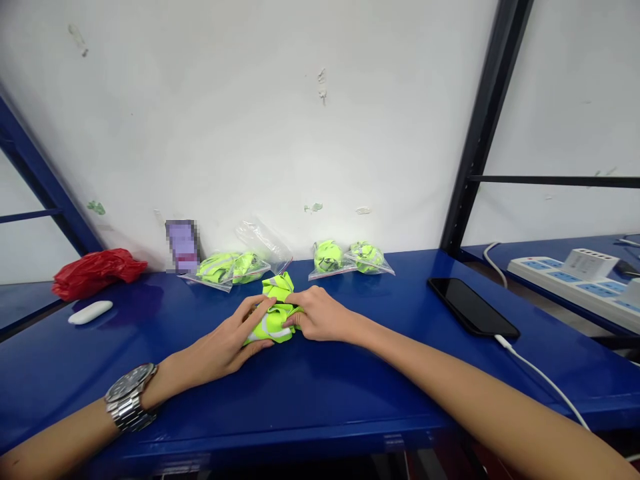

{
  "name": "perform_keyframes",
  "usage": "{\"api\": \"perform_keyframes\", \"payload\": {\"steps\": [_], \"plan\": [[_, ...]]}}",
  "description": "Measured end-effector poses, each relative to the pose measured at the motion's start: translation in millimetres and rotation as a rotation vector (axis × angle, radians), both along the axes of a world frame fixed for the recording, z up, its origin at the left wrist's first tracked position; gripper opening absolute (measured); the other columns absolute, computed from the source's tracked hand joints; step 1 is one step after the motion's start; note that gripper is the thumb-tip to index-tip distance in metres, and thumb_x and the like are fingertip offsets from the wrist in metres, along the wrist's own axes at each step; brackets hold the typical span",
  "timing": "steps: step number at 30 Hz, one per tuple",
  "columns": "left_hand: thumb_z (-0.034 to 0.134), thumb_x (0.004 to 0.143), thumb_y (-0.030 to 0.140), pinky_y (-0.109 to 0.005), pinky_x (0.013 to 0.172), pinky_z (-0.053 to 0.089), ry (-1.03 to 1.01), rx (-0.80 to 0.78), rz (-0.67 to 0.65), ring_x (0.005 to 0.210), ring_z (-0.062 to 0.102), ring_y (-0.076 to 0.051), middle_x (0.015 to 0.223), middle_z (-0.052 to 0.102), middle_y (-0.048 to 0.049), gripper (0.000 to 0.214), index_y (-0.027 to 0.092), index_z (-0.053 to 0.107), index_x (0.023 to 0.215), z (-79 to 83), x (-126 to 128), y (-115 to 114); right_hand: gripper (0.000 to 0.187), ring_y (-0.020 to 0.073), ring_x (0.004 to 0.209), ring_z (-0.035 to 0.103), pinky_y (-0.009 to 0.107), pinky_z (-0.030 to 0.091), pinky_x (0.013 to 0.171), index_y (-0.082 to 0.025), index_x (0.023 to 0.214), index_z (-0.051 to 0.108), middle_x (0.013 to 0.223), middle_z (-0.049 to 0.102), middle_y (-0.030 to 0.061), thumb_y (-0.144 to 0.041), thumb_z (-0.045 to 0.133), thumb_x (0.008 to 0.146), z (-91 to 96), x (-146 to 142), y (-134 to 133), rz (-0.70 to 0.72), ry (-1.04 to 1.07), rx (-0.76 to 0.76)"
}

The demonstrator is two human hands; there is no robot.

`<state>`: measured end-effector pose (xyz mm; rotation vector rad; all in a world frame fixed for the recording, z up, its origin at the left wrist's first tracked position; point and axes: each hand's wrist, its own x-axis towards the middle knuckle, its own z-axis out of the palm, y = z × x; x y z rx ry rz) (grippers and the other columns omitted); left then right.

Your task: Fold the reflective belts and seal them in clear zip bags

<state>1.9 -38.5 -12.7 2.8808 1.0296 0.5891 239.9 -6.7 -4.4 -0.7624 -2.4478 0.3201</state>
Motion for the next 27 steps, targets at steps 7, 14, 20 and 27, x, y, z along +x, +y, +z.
{"api": "perform_keyframes", "payload": {"steps": [7,14,20,27], "plan": [[0.038,0.098,0.038,-0.030,0.084,0.046,-0.136,-0.122,-0.017,0.090,0.057,-0.018,0.101,0.059,-0.0065,0.031,0.019,0.053,0.118,11.5,12.8,6.9,0.046,0.0066,0.050,0.023,0.023,0.018,0.047,-0.016,0.056,0.042,0.053,0.029,-0.0058,-0.052,0.055,0.082,2.7,7.0,9.7,0.035,0.102,-0.510],[0.034,0.096,0.052,-0.023,0.057,0.036,-0.192,-0.378,0.050,0.062,0.043,-0.012,0.070,0.052,0.0011,0.046,0.015,0.055,0.079,17.8,19.3,26.8,0.046,0.0113,0.054,0.040,0.026,0.028,0.052,-0.018,0.056,0.040,0.061,0.043,0.0006,-0.048,0.043,0.091,-4.9,-0.6,6.4,-0.361,-0.083,-0.270],[0.032,0.095,0.055,-0.024,0.059,0.037,-0.221,-0.522,0.031,0.064,0.042,-0.012,0.071,0.052,0.0005,0.050,0.014,0.057,0.083,16.5,13.9,37.1,0.039,0.0250,0.096,0.057,0.038,0.046,0.081,-0.012,0.114,0.054,0.109,0.055,0.0162,-0.040,0.032,0.097,2.0,1.3,-13.8,-0.425,0.039,0.195],[0.026,0.098,0.052,-0.030,0.074,0.045,-0.240,-0.456,0.072,0.076,0.050,-0.016,0.081,0.057,-0.0012,0.049,0.016,0.055,0.084,5.4,8.5,46.7,0.079,0.0351,0.124,0.044,0.049,0.039,0.095,-0.010,0.139,0.032,0.134,0.047,0.0227,-0.055,0.062,0.082,-4.1,-5.7,-9.7,-0.076,-0.273,0.431]]}}
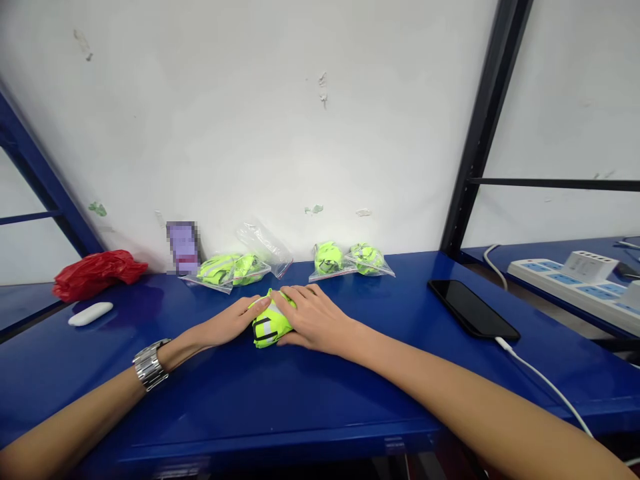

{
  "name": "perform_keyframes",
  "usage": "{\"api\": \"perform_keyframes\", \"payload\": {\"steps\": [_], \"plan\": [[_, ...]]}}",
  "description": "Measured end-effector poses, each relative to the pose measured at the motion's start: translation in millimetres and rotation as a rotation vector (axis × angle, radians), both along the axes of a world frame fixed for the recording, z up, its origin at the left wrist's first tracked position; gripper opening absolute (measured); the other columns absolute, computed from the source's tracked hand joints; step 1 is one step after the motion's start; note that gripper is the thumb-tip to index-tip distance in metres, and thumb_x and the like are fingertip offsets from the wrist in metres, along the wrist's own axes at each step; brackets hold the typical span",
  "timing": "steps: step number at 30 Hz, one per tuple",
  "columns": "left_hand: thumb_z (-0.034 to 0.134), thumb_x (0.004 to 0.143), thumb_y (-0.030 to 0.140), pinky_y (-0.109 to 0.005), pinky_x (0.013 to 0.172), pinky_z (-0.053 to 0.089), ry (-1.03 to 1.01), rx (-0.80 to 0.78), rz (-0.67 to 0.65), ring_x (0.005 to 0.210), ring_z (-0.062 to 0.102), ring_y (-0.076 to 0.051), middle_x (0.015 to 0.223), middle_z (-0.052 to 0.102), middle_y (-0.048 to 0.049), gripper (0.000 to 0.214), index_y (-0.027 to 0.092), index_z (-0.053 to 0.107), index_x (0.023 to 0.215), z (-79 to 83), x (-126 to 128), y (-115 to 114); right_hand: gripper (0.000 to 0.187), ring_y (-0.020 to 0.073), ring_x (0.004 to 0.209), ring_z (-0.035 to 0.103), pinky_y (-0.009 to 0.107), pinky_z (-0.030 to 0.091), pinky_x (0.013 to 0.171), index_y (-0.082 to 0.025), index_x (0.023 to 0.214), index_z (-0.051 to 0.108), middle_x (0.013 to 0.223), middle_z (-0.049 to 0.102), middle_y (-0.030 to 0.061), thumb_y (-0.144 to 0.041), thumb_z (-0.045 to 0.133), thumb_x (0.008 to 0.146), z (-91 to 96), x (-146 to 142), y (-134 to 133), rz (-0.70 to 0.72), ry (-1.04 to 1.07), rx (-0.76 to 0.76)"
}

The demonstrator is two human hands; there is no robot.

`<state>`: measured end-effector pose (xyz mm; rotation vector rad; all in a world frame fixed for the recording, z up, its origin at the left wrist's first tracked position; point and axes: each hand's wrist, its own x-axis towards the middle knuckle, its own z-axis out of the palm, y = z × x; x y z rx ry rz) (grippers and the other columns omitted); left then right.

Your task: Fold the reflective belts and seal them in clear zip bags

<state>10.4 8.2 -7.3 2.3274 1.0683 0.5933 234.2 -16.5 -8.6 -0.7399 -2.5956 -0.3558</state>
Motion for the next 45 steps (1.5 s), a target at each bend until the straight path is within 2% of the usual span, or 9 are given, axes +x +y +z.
{"api": "perform_keyframes", "payload": {"steps": [6,12,17,23,29,33,37,42,45], "plan": [[0.029,0.100,0.041,-0.039,0.094,0.044,-0.055,0.399,0.198,0.104,0.051,-0.020,0.112,0.052,-0.0087,0.034,0.019,0.045,0.121,-14.5,3.0,-5.3,0.058,0.0308,0.098,0.057,0.045,0.042,0.084,-0.007,0.130,0.040,0.105,0.059,0.0191,-0.042,0.058,0.088,-3.5,-1.7,11.2,-0.112,-0.121,0.033],[0.024,0.101,0.034,-0.040,0.100,0.041,0.125,0.552,-0.022,0.113,0.052,-0.022,0.121,0.057,-0.0100,0.036,0.019,0.045,0.126,0.1,1.4,-29.5,0.043,0.0276,0.089,0.058,0.039,0.043,0.077,-0.009,0.118,0.051,0.099,0.060,0.0160,-0.043,0.051,0.092,9.5,2.0,5.5,-0.108,-0.149,-0.064],[0.052,0.086,0.058,-0.055,0.100,0.036,0.321,0.725,-0.020,0.120,0.043,-0.037,0.127,0.054,-0.0164,0.064,0.016,0.041,0.133,2.0,12.5,-46.9,0.037,0.0252,0.079,0.061,0.032,0.041,0.065,-0.014,0.107,0.058,0.094,0.064,0.0128,-0.046,0.052,0.090,17.7,7.3,3.3,-0.131,-0.133,-0.213],[0.044,0.093,0.050,-0.039,0.079,0.045,0.278,0.502,0.001,0.093,0.055,-0.026,0.104,0.061,-0.0108,0.043,0.017,0.047,0.120,6.7,22.2,-46.3,0.033,0.0195,0.063,0.056,0.026,0.028,0.053,-0.016,0.081,0.060,0.072,0.062,0.0060,-0.047,0.055,0.086,24.6,10.1,11.7,-0.160,-0.101,-0.381],[0.040,0.093,0.056,-0.028,0.065,0.042,0.079,0.102,0.037,0.073,0.055,-0.017,0.084,0.061,-0.0003,0.042,0.019,0.054,0.104,11.3,23.7,-25.3,0.047,0.0163,0.066,0.053,0.025,0.034,0.057,-0.016,0.077,0.056,0.077,0.058,0.0042,-0.051,0.033,0.096,11.5,7.3,27.5,-0.233,-0.014,-0.594],[0.043,0.090,0.059,-0.031,0.075,0.046,0.004,0.096,0.061,0.087,0.056,-0.020,0.093,0.059,-0.0037,0.046,0.017,0.059,0.103,4.2,22.2,-9.1,0.047,0.0226,0.089,0.057,0.032,0.042,0.069,-0.020,0.108,0.055,0.100,0.058,0.0097,-0.048,0.019,0.100,-1.3,8.3,20.8,-0.301,0.098,-0.389],[0.045,0.089,0.059,-0.037,0.088,0.045,-0.012,0.097,0.098,0.100,0.056,-0.023,0.107,0.060,-0.0077,0.051,0.017,0.056,0.115,1.9,17.0,-2.7,0.040,0.0224,0.106,0.052,0.039,0.039,0.091,-0.018,0.124,0.048,0.116,0.056,0.0123,-0.039,0.021,0.102,-4.6,6.0,12.3,-0.151,0.233,-0.165],[0.034,0.095,0.054,-0.034,0.078,0.048,-0.073,0.036,0.095,0.086,0.059,-0.019,0.103,0.062,-0.0048,0.044,0.020,0.051,0.117,0.0,13.2,3.7,0.084,0.0312,0.108,0.052,0.046,0.041,0.089,-0.016,0.136,0.040,0.122,0.056,0.0162,-0.074,0.050,0.077,-5.9,0.1,14.5,-0.085,0.093,-0.267],[0.033,0.097,0.050,-0.037,0.088,0.045,-0.041,0.227,0.121,0.097,0.057,-0.021,0.106,0.061,-0.0052,0.038,0.021,0.054,0.113,-2.5,13.7,6.2,0.087,0.0322,0.106,0.053,0.045,0.043,0.085,-0.012,0.135,0.041,0.116,0.058,0.0184,-0.076,0.049,0.076,-8.1,-2.2,20.8,-0.111,0.024,-0.286]]}}
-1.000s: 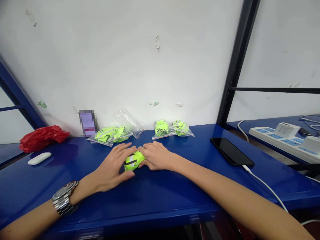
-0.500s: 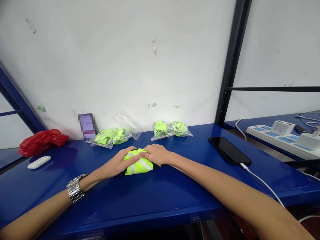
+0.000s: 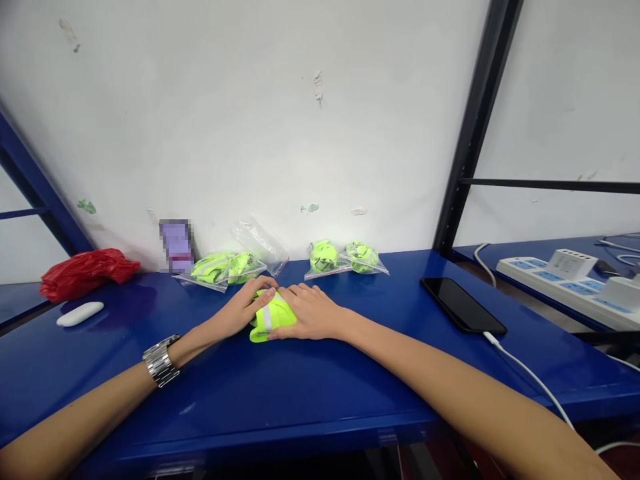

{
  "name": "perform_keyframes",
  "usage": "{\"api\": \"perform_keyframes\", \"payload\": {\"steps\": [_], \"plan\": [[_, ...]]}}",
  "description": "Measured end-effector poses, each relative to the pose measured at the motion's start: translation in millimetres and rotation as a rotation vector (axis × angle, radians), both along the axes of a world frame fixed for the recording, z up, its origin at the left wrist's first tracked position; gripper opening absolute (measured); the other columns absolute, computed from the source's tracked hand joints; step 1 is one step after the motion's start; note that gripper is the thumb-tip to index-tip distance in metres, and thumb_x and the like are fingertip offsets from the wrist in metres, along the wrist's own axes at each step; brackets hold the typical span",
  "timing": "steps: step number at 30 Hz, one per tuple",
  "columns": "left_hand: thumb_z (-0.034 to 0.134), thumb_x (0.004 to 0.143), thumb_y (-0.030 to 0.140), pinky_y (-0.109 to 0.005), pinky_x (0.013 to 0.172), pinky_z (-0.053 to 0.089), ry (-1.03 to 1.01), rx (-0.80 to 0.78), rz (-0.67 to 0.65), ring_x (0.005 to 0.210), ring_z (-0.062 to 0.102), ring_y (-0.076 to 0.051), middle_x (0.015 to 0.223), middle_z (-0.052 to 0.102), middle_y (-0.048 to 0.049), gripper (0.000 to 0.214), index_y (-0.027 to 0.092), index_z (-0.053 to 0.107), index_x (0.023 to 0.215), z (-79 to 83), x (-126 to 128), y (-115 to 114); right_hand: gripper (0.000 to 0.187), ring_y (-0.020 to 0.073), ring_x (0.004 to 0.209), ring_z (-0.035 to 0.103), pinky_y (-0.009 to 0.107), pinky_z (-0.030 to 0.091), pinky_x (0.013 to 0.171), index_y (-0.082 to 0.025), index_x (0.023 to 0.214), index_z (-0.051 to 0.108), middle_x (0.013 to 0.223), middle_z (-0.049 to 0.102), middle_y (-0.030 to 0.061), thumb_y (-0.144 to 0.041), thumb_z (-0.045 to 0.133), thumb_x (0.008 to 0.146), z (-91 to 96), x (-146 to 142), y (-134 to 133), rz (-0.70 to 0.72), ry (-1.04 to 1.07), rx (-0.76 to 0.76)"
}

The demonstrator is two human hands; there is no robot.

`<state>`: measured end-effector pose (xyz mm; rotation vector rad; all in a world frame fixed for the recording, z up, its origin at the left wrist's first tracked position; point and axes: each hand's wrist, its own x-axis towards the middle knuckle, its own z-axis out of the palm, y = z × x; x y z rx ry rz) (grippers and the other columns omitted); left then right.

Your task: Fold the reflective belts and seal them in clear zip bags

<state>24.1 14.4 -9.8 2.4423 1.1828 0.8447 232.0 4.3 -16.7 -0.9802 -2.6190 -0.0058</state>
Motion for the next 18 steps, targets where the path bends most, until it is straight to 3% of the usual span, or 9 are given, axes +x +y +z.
{"api": "perform_keyframes", "payload": {"steps": [4,6,9,14,18], "plan": [[0.029,0.099,0.046,-0.041,0.096,0.040,0.188,0.185,-0.041,0.107,0.054,-0.023,0.110,0.062,-0.0088,0.041,0.019,0.057,0.111,9.6,-1.1,-7.3,0.083,0.0310,0.098,0.055,0.042,0.043,0.081,-0.011,0.136,0.040,0.108,0.060,0.0173,-0.069,0.055,0.078,-3.4,0.0,7.1,-0.014,-0.037,0.027],[0.040,0.093,0.057,-0.043,0.095,0.040,0.332,0.185,-0.095,0.110,0.053,-0.027,0.116,0.060,-0.0123,0.050,0.016,0.054,0.119,20.3,-2.7,-13.4,0.082,0.0302,0.093,0.056,0.040,0.043,0.077,-0.011,0.135,0.040,0.103,0.061,0.0163,-0.068,0.055,0.078,-4.8,0.5,9.3,-0.016,-0.044,0.020],[0.061,0.073,0.070,-0.042,0.090,0.044,0.539,0.156,-0.130,0.110,0.054,-0.032,0.119,0.058,-0.0163,0.076,0.013,0.050,0.122,37.0,-2.1,-20.2,0.081,0.0296,0.087,0.058,0.037,0.042,0.072,-0.010,0.132,0.043,0.100,0.062,0.0155,-0.071,0.052,0.078,-5.3,0.5,11.2,-0.019,-0.062,0.020],[0.072,0.071,0.050,-0.034,0.072,0.047,0.776,0.122,-0.087,0.093,0.061,-0.030,0.105,0.061,-0.0139,0.058,0.012,0.052,0.110,54.3,11.8,-24.0,0.070,0.0255,0.071,0.060,0.030,0.035,0.061,-0.011,0.114,0.055,0.082,0.065,0.0103,-0.071,0.049,0.080,2.5,-0.6,10.3,-0.012,-0.073,0.005],[0.072,0.068,0.046,-0.032,0.067,0.046,0.829,0.076,-0.095,0.087,0.062,-0.028,0.099,0.061,-0.0118,0.057,0.013,0.050,0.109,58.1,21.4,-22.7,0.059,0.0197,0.061,0.057,0.027,0.030,0.055,-0.013,0.099,0.059,0.073,0.065,0.0060,-0.068,0.054,0.079,13.9,-1.1,8.6,0.040,-0.004,-0.060]]}}
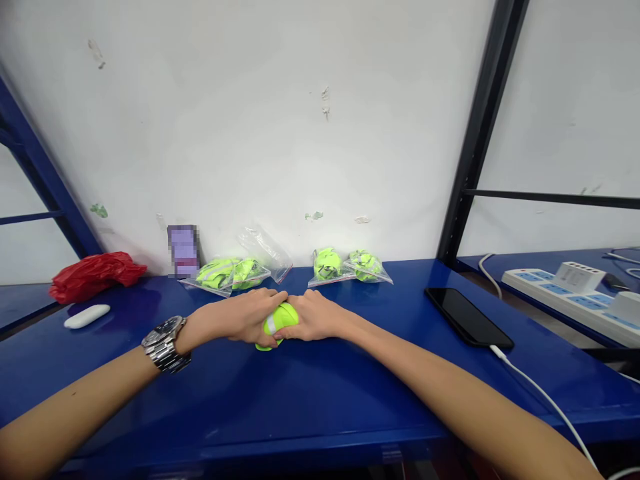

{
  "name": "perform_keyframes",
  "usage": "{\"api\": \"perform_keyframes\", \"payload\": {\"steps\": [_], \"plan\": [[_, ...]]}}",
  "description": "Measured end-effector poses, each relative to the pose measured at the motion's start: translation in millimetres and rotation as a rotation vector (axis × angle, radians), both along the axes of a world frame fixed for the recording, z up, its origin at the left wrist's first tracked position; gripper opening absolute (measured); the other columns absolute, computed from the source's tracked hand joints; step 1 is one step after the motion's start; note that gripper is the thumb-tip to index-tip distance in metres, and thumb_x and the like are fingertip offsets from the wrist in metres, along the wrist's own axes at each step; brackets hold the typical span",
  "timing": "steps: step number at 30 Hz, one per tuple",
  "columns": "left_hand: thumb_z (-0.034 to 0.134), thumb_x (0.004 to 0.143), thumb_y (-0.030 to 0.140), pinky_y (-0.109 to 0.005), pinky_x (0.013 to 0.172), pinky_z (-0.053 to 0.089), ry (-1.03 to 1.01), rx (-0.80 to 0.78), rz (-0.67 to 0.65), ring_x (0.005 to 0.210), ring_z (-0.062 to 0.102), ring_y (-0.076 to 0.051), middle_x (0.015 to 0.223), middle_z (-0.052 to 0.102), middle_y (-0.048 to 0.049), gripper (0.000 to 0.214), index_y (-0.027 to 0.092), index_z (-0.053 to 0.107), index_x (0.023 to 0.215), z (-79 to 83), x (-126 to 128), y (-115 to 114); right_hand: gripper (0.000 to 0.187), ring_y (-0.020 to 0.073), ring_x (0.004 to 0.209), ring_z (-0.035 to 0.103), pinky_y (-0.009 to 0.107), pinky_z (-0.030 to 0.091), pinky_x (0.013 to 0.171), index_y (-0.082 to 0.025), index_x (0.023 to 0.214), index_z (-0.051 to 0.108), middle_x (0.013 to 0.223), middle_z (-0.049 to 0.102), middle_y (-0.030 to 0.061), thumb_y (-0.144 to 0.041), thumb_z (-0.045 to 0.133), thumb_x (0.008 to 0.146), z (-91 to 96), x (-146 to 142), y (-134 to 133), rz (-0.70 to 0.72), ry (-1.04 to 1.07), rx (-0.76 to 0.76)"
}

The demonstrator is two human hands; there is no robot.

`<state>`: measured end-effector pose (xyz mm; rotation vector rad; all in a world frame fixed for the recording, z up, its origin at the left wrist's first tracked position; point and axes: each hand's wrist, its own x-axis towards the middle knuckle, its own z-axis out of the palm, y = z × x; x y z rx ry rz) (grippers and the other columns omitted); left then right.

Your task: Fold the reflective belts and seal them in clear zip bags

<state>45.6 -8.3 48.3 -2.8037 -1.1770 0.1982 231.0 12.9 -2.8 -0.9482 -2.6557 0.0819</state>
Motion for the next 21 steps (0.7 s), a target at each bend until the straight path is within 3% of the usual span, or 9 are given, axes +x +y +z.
{"api": "perform_keyframes", "payload": {"steps": [7,14,18,21], "plan": [[0.060,0.068,0.025,-0.032,0.062,0.043,-0.005,0.138,-0.056,0.082,0.057,-0.026,0.091,0.058,-0.0102,0.036,0.013,0.047,0.100,-15.9,5.4,2.2,0.046,0.0115,0.054,0.051,0.023,0.029,0.054,-0.013,0.077,0.059,0.064,0.060,0.0009,-0.059,0.065,0.076,11.1,2.0,2.2,0.043,0.112,-0.155],[0.060,0.067,0.024,-0.032,0.066,0.044,-0.219,0.155,0.027,0.086,0.054,-0.025,0.096,0.056,-0.0094,0.039,0.015,0.044,0.101,-35.2,2.0,0.6,0.047,0.0083,0.050,0.043,0.021,0.029,0.047,-0.014,0.071,0.059,0.058,0.053,-0.0026,-0.059,0.068,0.071,10.3,7.3,2.4,0.043,0.258,-0.335],[0.058,0.068,0.018,-0.035,0.069,0.045,-0.209,0.250,-0.012,0.083,0.051,-0.025,0.093,0.056,-0.0088,0.031,0.015,0.046,0.097,-39.1,1.5,-2.4,0.047,0.0111,0.055,0.049,0.023,0.033,0.051,-0.013,0.074,0.062,0.063,0.058,-0.0001,-0.058,0.074,0.065,14.3,6.0,-1.9,-0.020,0.242,-0.251],[0.059,0.073,0.018,-0.037,0.072,0.046,-0.176,0.335,-0.089,0.082,0.049,-0.024,0.091,0.056,-0.0089,0.026,0.013,0.047,0.096,-39.7,-1.0,-2.2,0.046,0.0163,0.067,0.058,0.027,0.041,0.062,-0.014,0.086,0.067,0.078,0.066,0.0040,-0.056,0.071,0.070,19.4,11.3,-4.2,0.009,0.253,-0.248]]}}
